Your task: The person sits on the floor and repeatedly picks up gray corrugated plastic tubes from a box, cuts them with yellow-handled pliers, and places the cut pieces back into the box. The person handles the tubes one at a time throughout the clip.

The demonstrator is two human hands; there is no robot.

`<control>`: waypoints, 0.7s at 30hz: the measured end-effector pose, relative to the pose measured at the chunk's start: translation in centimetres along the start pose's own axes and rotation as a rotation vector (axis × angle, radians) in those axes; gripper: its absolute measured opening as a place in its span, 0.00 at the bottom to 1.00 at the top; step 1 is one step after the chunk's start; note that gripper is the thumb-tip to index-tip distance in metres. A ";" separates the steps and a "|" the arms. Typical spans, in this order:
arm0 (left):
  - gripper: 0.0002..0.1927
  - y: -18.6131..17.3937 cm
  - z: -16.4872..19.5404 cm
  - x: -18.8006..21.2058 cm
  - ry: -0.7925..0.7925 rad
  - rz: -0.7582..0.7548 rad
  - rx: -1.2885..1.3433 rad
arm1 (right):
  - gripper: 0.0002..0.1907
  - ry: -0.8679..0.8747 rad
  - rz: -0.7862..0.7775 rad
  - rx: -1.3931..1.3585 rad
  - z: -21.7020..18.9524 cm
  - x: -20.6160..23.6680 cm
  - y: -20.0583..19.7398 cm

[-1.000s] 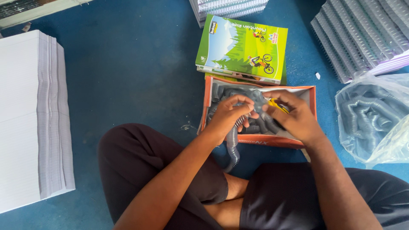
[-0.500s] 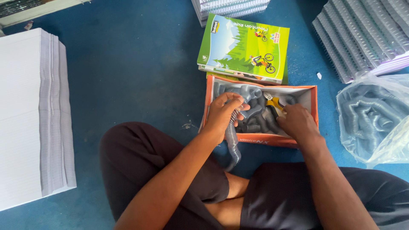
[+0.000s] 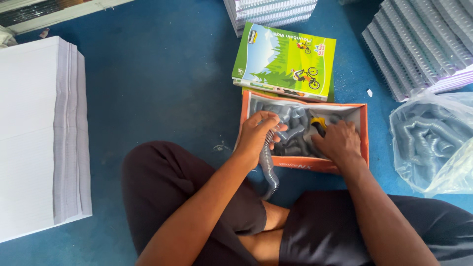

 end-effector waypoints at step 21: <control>0.10 -0.8 -0.4 -0.3 0.000 0.043 0.039 | 0.15 -0.209 -0.374 -2.044 0.2 3.1 -5.2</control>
Point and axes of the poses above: each hand's wrist, its own x-axis away from the middle knuckle, its own y-axis out of the palm, z = x × y, the point moved 6 cm from there along -x, towards the middle knuckle, and after that the axes turned 12 degrees about x, right-handed, at the moved point
